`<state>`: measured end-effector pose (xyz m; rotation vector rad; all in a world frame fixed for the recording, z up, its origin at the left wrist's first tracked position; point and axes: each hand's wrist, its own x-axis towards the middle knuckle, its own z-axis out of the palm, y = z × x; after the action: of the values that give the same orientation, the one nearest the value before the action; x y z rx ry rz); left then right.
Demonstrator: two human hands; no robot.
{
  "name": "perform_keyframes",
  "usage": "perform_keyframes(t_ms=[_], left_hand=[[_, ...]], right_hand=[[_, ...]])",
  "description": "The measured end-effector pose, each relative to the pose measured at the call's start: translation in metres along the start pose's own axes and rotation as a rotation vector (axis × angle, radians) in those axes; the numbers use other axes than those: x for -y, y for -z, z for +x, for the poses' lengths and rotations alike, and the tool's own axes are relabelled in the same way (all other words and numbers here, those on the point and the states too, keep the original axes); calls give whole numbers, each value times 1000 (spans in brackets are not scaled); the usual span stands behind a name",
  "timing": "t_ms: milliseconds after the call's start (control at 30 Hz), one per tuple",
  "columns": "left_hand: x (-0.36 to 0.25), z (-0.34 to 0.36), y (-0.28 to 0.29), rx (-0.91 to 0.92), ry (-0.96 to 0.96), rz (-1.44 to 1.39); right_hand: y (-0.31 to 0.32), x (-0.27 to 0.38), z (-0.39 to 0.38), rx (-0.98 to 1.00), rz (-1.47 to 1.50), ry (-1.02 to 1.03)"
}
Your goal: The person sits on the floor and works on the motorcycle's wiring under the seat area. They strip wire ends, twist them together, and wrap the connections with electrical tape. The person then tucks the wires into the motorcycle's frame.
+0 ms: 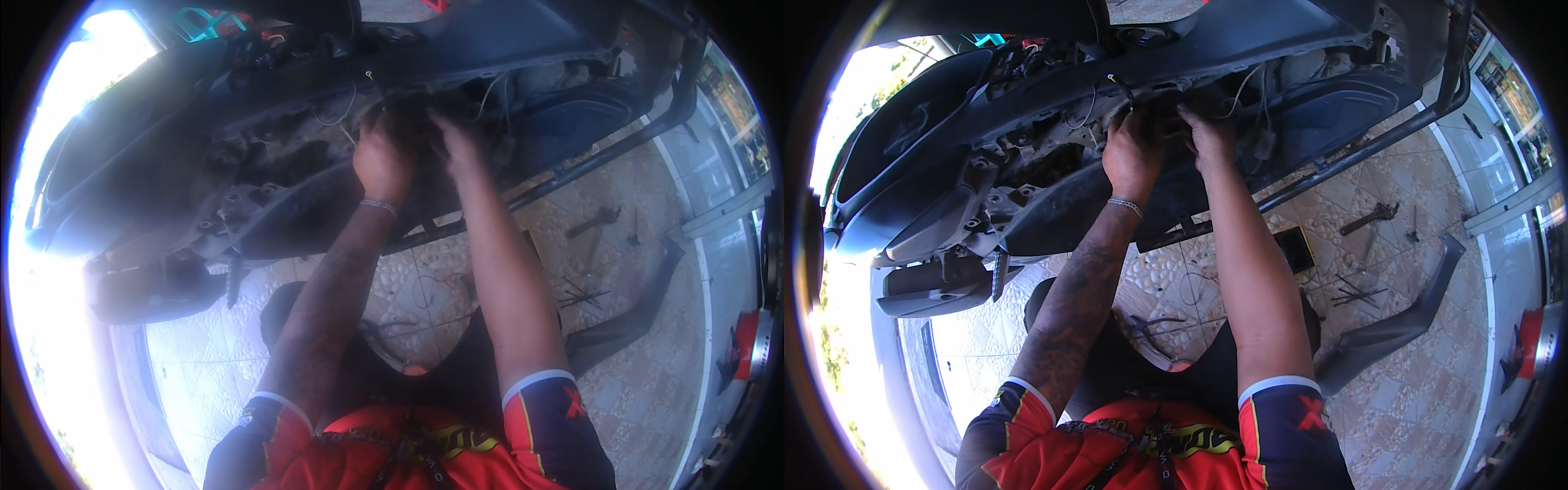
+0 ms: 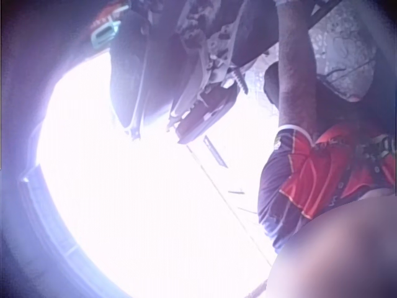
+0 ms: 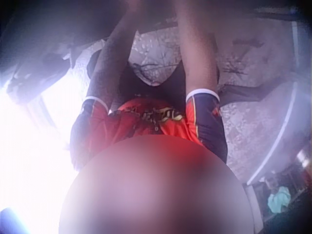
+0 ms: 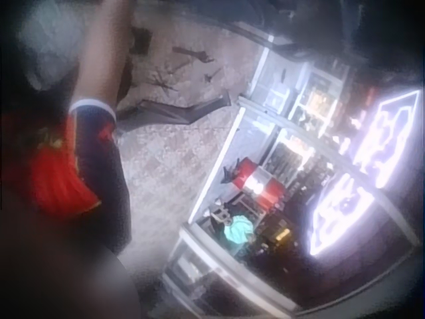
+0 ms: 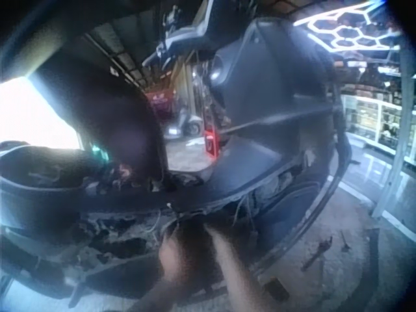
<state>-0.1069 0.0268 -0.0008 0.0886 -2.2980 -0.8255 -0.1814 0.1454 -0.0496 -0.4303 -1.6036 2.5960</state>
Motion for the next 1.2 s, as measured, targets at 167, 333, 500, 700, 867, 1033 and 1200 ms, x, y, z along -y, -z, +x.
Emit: perform_keyframes(t_ms=[167,333,500,700,867,1033,1200], left_hand=[[-1,-2,-2,-12,-16,5],[-4,-4,-2,7,9,24],[-4,-8,-4,-14,-22,15],[-3,-5,-7,-25,-12,6],[0,-5,-11,-5,25,12],[6,-3,-16,-43,-31,5],[7,-2,-15,-18,-25,49]], right_hand=[[-3,10,-24,-460,-759,655],[-8,27,-53,-551,-894,741],[-1,24,-46,-378,-1263,969],[9,10,-20,-82,-1102,995],[11,-1,-5,21,-1030,899],[12,8,18,132,-843,800],[20,36,28,344,-914,674]])
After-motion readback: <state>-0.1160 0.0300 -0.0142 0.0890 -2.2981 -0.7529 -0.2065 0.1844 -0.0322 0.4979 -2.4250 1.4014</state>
